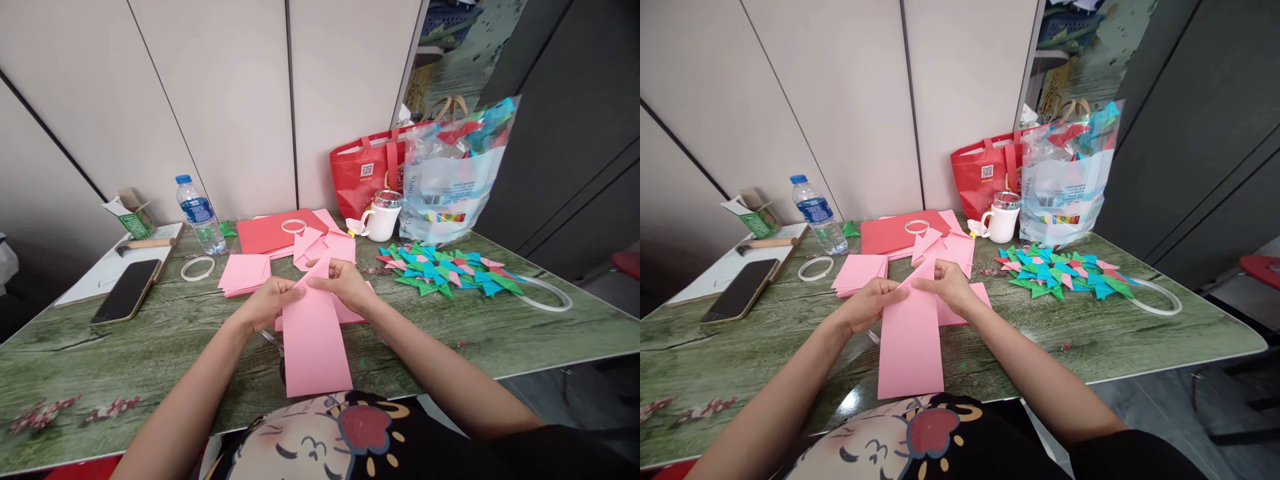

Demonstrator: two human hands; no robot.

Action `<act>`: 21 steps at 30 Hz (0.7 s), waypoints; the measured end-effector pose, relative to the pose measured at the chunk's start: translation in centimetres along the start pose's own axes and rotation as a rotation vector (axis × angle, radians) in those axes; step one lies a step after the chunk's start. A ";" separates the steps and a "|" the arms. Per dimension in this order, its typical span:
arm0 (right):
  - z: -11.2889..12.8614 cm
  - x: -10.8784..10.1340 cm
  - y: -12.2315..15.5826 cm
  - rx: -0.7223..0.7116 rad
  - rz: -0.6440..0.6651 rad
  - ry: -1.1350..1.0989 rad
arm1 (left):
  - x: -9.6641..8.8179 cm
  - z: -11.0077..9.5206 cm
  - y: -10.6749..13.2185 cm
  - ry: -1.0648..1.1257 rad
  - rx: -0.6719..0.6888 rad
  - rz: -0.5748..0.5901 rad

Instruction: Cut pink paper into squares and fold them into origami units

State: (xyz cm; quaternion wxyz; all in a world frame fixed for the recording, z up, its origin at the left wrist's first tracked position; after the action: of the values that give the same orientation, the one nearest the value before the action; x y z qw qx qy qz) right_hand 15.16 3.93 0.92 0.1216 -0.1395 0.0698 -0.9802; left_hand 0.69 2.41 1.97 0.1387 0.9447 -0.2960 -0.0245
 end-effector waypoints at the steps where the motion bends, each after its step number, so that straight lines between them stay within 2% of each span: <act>1: -0.1 0.0 0.0 0.007 -0.004 -0.001 | 0.1 0.2 0.0 -0.015 -0.008 0.018; 9: -0.5 -0.7 -0.5 0.028 -0.106 0.013 | 0.1 0.3 -0.1 -0.125 0.027 0.046; 13: -0.3 -0.6 -0.4 -0.014 -0.084 0.125 | 0.1 0.3 0.0 -0.167 0.032 0.065; 15: 0.3 -0.5 -0.2 -0.112 -0.070 0.283 | 0.1 0.3 0.0 -0.196 0.040 0.077; 21: 2.5 0.7 0.7 -0.581 0.011 0.930 | 0.1 0.1 0.1 -0.326 0.088 0.053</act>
State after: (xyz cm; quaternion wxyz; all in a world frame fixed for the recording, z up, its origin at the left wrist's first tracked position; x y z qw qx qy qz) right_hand 15.36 2.79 3.36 0.0397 0.2812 0.3849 -0.8782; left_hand 0.75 2.26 1.95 0.0480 0.9253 -0.3401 -0.1606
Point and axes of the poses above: each hand's wrist, its own y-axis away from the middle knuckle, its own x-axis out of the palm, z = x × y, the point moved 4 cm from there along -y, towards the middle knuckle, and after that the axes turned 4 degrees about -x, right-handed, at the moved point
